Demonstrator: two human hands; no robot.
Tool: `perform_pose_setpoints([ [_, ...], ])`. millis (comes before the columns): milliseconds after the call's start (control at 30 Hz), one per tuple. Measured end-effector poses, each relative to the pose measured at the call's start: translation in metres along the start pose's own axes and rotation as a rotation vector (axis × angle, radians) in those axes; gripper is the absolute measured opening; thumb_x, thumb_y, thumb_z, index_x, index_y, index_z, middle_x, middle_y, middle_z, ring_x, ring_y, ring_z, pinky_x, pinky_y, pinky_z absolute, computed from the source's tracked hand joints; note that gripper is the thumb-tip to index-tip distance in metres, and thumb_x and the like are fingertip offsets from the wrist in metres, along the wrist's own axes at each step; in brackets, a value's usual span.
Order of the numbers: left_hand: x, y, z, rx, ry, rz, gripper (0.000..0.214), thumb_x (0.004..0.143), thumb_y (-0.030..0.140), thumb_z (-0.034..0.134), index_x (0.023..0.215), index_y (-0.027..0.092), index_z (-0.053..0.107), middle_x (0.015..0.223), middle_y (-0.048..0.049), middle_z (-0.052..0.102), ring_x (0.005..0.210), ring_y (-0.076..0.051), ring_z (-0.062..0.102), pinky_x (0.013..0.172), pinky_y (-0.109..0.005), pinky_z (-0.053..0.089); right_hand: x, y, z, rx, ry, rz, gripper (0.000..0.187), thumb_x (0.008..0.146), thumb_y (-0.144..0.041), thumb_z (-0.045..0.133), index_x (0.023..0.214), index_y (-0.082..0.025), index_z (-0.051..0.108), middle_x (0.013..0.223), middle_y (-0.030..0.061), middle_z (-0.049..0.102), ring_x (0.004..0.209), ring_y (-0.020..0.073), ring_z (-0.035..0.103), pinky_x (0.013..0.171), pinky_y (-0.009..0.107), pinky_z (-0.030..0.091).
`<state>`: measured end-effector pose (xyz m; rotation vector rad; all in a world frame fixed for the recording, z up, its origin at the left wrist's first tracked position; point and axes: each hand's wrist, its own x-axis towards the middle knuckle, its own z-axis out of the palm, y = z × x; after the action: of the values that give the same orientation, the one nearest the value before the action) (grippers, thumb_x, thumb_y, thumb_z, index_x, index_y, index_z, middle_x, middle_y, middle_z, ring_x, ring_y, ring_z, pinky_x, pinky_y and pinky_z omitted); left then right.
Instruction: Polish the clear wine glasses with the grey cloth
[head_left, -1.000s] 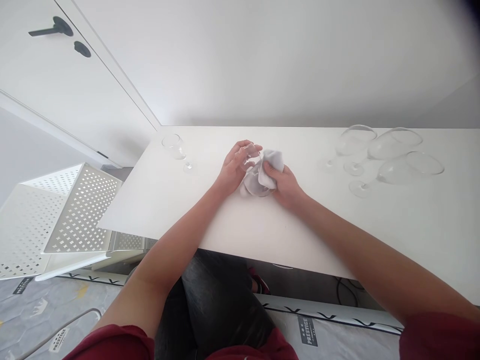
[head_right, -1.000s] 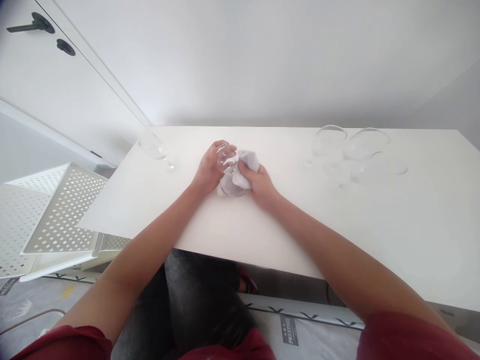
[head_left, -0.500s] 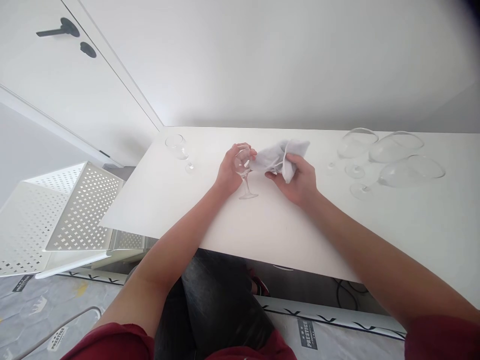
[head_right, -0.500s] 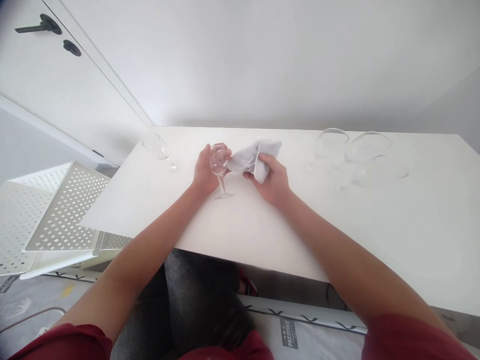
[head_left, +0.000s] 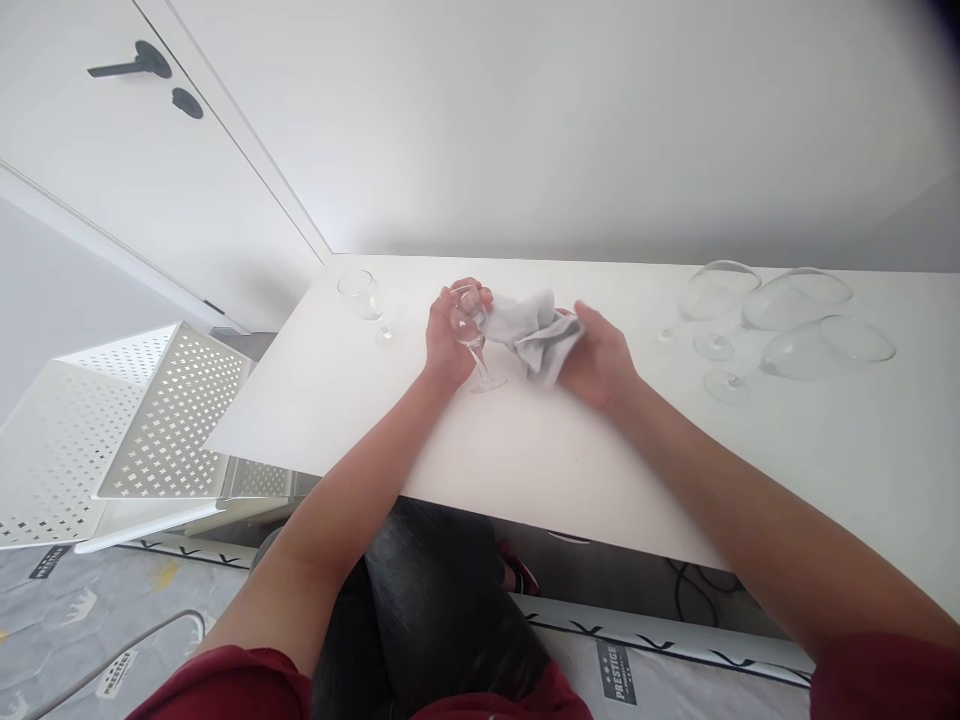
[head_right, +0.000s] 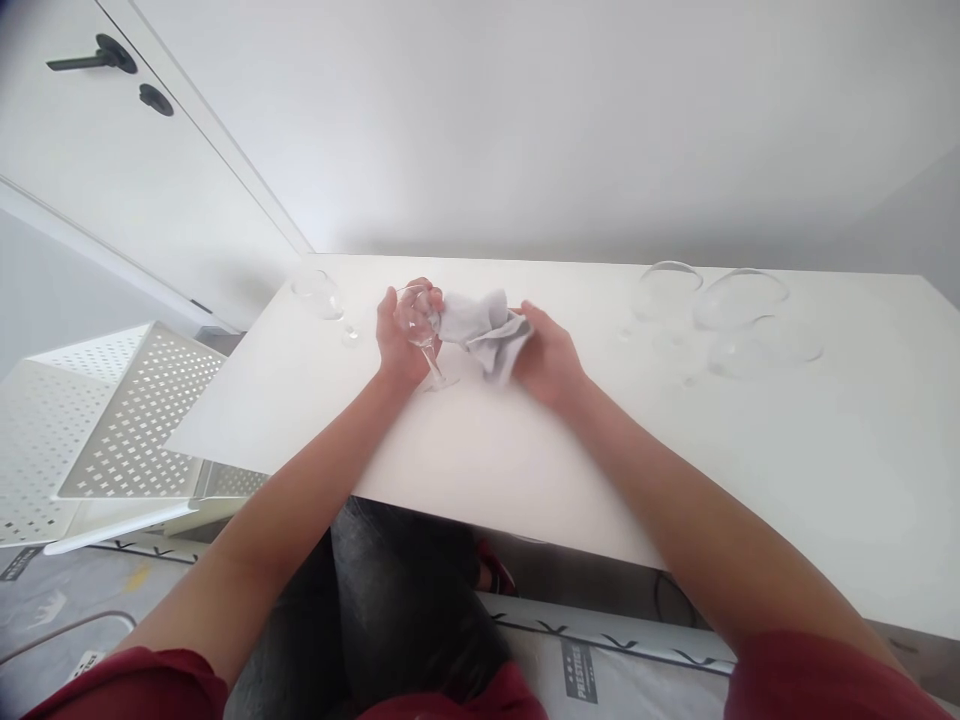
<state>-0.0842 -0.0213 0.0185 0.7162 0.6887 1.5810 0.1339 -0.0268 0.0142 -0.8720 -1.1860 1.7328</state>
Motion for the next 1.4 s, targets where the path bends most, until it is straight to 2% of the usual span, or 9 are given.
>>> perform_pose_setpoints([
  [133, 0.001, 0.004, -0.001, -0.113, 0.096, -0.010, 0.048, 0.100, 0.069, 0.059, 0.103, 0.022, 0.069, 0.099, -0.0075, 0.075, 0.102, -0.022, 0.078, 0.084, -0.031, 0.061, -0.001, -0.001, 0.001, 0.079, -0.027, 0.133, 0.047, 0.067, -0.038, 0.099, 0.096, -0.025, 0.065, 0.088, 0.0003, 0.074, 0.076, 0.0193, 0.065, 0.068, 0.033, 0.050],
  [267, 0.002, 0.006, -0.002, -0.151, 0.110, -0.025, 0.048, 0.100, 0.069, 0.057, 0.103, 0.023, 0.070, 0.100, -0.0072, 0.075, 0.104, -0.022, 0.078, 0.083, -0.030, 0.062, -0.004, 0.005, 0.009, -0.037, -0.105, 0.102, 0.072, 0.072, -0.046, 0.099, 0.127, -0.032, 0.055, 0.091, -0.0011, 0.078, 0.080, 0.0214, 0.071, 0.074, 0.034, 0.055],
  [367, 0.002, 0.007, -0.002, -0.137, 0.103, -0.064, 0.045, 0.100, 0.066, 0.060, 0.101, 0.022, 0.070, 0.100, -0.0073, 0.075, 0.105, -0.023, 0.078, 0.085, -0.031, 0.061, -0.004, 0.012, 0.012, -0.138, -0.044, -0.070, 0.077, 0.080, -0.049, 0.094, 0.142, -0.038, 0.050, 0.093, -0.0017, 0.077, 0.080, 0.0225, 0.072, 0.073, 0.035, 0.056],
  [533, 0.004, 0.007, -0.004, -0.153, 0.052, -0.053, 0.039, 0.101, 0.060, 0.062, 0.102, 0.022, 0.071, 0.103, -0.0072, 0.077, 0.099, -0.020, 0.078, 0.085, -0.031, 0.061, 0.000, 0.018, 0.008, -0.293, 0.061, -0.333, 0.025, 0.091, -0.042, 0.082, 0.111, -0.030, 0.076, 0.111, 0.0027, 0.075, 0.103, 0.0243, 0.070, 0.089, 0.038, 0.056],
  [800, 0.008, 0.000, -0.009, -0.060, 0.095, 0.032, 0.047, 0.096, 0.070, 0.067, 0.103, 0.024, 0.066, 0.113, -0.0073, 0.076, 0.112, -0.020, 0.075, 0.105, -0.042, 0.060, 0.000, 0.014, 0.002, -0.405, 0.205, -0.394, 0.060, 0.076, -0.031, 0.092, 0.133, -0.029, 0.075, 0.138, 0.0077, 0.071, 0.128, 0.0334, 0.066, 0.111, 0.050, 0.053],
  [1033, 0.006, 0.003, -0.007, 0.014, 0.112, 0.020, 0.052, 0.095, 0.075, 0.064, 0.104, 0.024, 0.066, 0.118, -0.0089, 0.075, 0.118, -0.023, 0.073, 0.104, -0.039, 0.056, 0.002, 0.021, 0.000, -0.746, 0.352, -0.403, 0.008, 0.085, -0.028, 0.082, 0.093, -0.026, 0.081, 0.098, 0.0081, 0.065, 0.094, 0.0296, 0.062, 0.091, 0.053, 0.054],
  [1233, -0.002, -0.001, 0.003, 0.113, -0.016, 0.019, 0.047, 0.096, 0.072, 0.066, 0.104, 0.026, 0.069, 0.107, -0.0065, 0.074, 0.116, -0.023, 0.072, 0.097, -0.036, 0.055, -0.002, 0.012, 0.002, -0.892, 0.556, -0.670, 0.018, 0.089, -0.037, 0.080, 0.085, -0.025, 0.067, 0.142, 0.0150, 0.056, 0.138, 0.0390, 0.046, 0.107, 0.057, 0.047],
  [1300, -0.005, -0.004, 0.005, 0.160, -0.103, 0.022, 0.046, 0.094, 0.072, 0.069, 0.103, 0.027, 0.070, 0.101, -0.0049, 0.073, 0.111, -0.022, 0.072, 0.094, -0.035, 0.055, -0.003, 0.010, 0.006, -0.853, 0.516, -0.618, 0.022, 0.093, -0.040, 0.074, 0.085, -0.025, 0.060, 0.129, 0.0142, 0.063, 0.128, 0.0357, 0.054, 0.104, 0.055, 0.049],
  [1400, -0.009, -0.009, 0.009, 0.217, -0.253, 0.045, 0.049, 0.089, 0.073, 0.075, 0.106, 0.027, 0.070, 0.103, -0.0048, 0.073, 0.107, -0.021, 0.070, 0.090, -0.033, 0.055, -0.005, 0.012, 0.016, -0.637, 0.440, -0.333, 0.028, 0.096, -0.044, 0.069, 0.081, -0.026, 0.053, 0.088, 0.0046, 0.062, 0.091, 0.0250, 0.058, 0.087, 0.043, 0.052],
])
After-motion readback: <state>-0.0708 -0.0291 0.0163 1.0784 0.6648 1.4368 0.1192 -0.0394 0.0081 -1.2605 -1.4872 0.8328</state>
